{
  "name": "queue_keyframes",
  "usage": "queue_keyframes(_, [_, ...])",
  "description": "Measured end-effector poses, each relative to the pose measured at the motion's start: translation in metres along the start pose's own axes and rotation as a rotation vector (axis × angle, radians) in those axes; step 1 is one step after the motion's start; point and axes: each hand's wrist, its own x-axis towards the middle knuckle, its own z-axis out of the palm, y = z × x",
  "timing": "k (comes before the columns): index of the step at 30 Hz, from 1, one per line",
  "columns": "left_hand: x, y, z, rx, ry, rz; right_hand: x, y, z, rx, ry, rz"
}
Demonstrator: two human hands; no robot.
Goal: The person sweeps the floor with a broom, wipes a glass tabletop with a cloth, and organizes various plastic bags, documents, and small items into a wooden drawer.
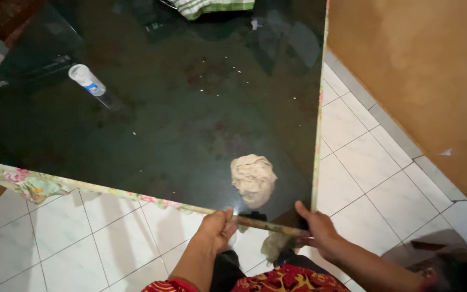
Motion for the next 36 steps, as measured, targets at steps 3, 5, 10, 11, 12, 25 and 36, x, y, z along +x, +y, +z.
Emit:
queue_keyframes(3, [-0.018,0.032,-0.023,0.099,-0.12,-0.113,-0.003,0.004,0.006,0.025,0.06,-0.024])
queue_keyframes(5, [-0.029,0.06,-0.042,-0.001,-0.129,-0.074,-0.001,0.009,0.006,0.026,0.088,-0.042])
queue_keyframes(10, [-0.053,0.147,-0.114,-0.019,0.002,0.061,0.004,0.013,0.019,-0.032,0.24,-0.027])
queue_keyframes(11, [-0.059,0.161,-0.129,-0.029,0.037,0.101,0.001,0.013,0.025,-0.027,0.242,-0.024])
queue_keyframes(12, [-0.065,0.174,-0.143,-0.024,0.036,0.099,-0.004,0.01,0.029,-0.018,0.259,0.014])
queue_keyframes(25, [-0.076,0.253,-0.276,-0.228,0.269,0.238,0.008,0.017,0.055,0.543,0.399,0.142])
queue_keyframes(36, [-0.076,0.439,-0.333,0.089,0.378,0.476,0.035,0.018,0.096,0.706,0.496,0.133])
